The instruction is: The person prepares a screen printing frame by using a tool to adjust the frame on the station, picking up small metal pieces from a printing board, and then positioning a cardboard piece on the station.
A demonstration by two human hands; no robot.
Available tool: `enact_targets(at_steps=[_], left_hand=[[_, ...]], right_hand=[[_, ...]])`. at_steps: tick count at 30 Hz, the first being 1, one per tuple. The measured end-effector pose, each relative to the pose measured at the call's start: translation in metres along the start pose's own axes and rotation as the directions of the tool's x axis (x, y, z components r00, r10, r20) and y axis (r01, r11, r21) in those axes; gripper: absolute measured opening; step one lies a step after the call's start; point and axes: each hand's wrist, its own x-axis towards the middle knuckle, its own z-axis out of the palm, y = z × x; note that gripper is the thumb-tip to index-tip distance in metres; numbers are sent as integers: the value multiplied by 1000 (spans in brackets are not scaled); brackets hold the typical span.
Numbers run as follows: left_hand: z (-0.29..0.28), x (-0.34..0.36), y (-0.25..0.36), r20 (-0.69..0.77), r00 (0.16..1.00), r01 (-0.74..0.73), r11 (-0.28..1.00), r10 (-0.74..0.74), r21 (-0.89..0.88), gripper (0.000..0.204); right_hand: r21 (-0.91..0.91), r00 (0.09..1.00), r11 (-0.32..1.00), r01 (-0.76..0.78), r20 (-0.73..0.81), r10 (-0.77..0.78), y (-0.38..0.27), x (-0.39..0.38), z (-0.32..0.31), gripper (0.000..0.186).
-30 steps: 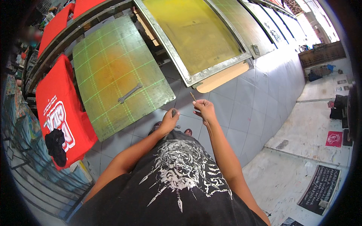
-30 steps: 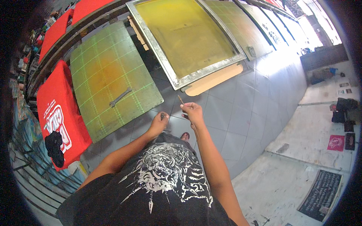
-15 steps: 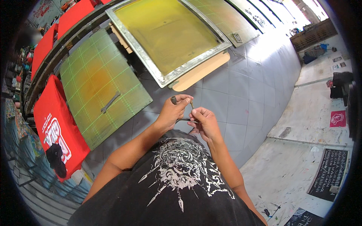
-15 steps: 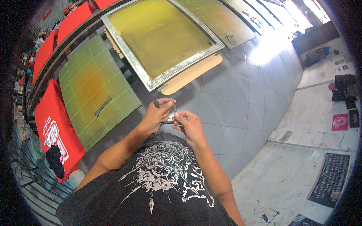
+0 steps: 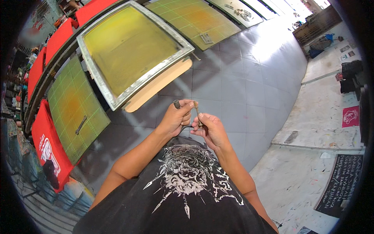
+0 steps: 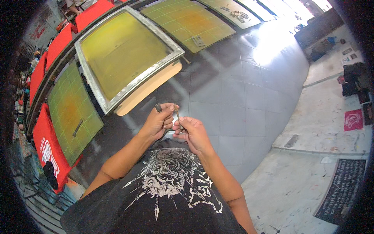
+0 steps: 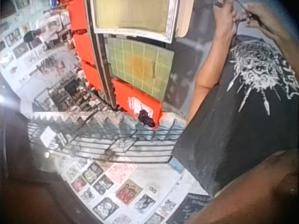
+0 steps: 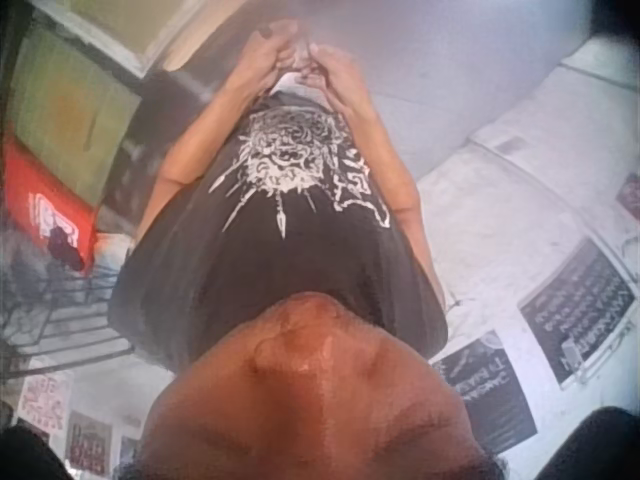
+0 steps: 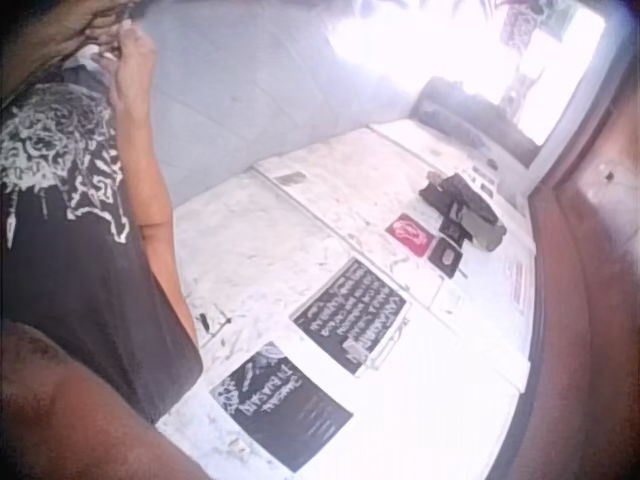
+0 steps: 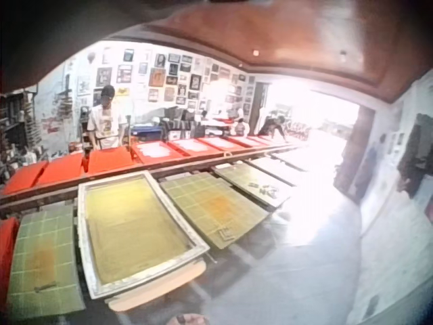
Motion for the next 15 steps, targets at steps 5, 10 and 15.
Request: enact_targets(at_steps=[5,10,15], left_hand=[[39,52,-7,-25,999,40,999,-40,-5,16],[55,114,0,-11,999,32,999,-32,-35,15],[49,181,23,-75,997,7,999,-11,-50,15]], right_hand=[[-7,1000,1000,-24,-7,24,-45,15,-46,23],[-216,992,975,46,-105,-70,-83,56,-82,23],[-57,980,995,79,-177,-88,-148,112,-123,13]])
